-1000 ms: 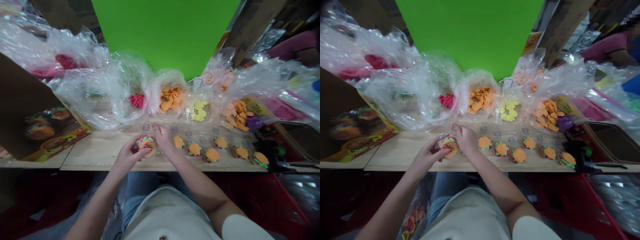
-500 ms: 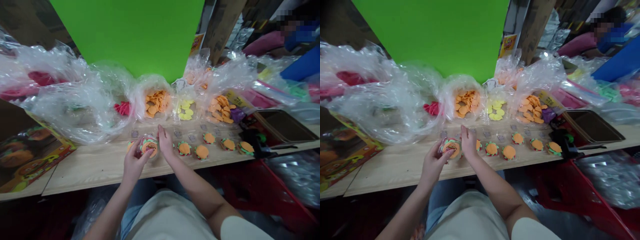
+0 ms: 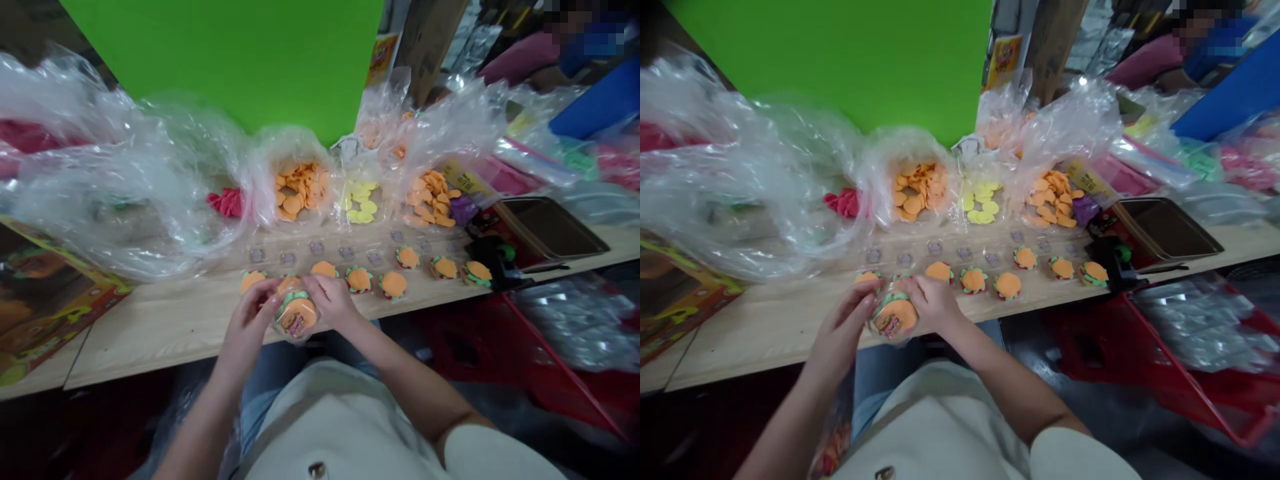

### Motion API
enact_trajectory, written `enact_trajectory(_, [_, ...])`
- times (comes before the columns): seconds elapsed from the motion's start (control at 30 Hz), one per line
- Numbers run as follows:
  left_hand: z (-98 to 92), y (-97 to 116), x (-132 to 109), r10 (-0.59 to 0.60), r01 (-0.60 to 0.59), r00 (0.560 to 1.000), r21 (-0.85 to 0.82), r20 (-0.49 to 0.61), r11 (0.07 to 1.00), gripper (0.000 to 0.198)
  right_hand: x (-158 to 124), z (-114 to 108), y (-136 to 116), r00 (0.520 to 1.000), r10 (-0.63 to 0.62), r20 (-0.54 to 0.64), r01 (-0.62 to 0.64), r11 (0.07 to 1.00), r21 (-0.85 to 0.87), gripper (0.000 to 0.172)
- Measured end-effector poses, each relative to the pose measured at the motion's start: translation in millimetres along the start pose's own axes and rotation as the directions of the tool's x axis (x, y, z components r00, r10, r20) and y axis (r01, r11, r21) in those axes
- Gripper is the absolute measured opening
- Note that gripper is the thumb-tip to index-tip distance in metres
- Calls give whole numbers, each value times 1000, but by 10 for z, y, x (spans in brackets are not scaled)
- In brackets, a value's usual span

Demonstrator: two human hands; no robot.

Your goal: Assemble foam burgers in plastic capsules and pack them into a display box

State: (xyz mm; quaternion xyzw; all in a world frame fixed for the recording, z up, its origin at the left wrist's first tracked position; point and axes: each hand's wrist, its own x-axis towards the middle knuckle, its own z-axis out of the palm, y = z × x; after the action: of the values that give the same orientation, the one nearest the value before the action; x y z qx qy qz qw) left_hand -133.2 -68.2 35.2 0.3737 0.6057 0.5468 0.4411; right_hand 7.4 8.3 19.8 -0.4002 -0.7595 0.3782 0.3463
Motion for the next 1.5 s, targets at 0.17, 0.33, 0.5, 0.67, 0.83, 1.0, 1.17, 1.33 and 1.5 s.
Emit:
enact_trajectory(0.17, [-75, -67, -118, -254, 212, 933, 181, 254, 960, 24, -388, 5, 38, 970, 77, 231, -45, 989, -140, 38])
enact_trajectory(0.33, [37, -378, -488, -351, 319, 925, 206, 147, 925, 23, -803, 183, 220, 948, 170, 271, -117, 973, -200, 39])
enact_trajectory(0.5, [72, -601, -678, -425, 425, 905, -26, 24, 905, 21, -999, 212, 232, 937, 304, 170, -289, 952, -105, 36])
enact_trajectory(0.67, [121, -654, -782, -450, 411, 892, -336, -43, 848, 19, -1126, 127, 161, 953, 294, 77, -292, 956, -36, 32])
enact_trajectory(0.83, [56, -625, -973, -485, 481, 874, -176, 21, 859, 25, -1302, 118, 208, 988, 69, 140, -60, 996, -69, 33])
enact_trajectory(1.0, [-11, -606, -1002, -493, 499, 867, -132, 74, 857, 25, -1279, 31, 218, 958, 14, 286, -1, 999, -46, 34])
enact_trajectory(1.17, [-166, -424, -858, -346, 333, 915, 97, 208, 938, 18, -1190, -200, 65, 844, 106, 527, -159, 986, 56, 25])
enact_trajectory(1.33, [-218, -245, -671, -97, -107, 842, 341, 531, 934, 17, -1171, -286, -48, 801, 13, 599, -62, 996, 61, 16])
enact_trajectory(1.5, [-101, -274, -653, -40, -169, 856, 353, 515, 920, 15, -1213, -223, -32, 802, 14, 597, 6, 1000, -30, 19])
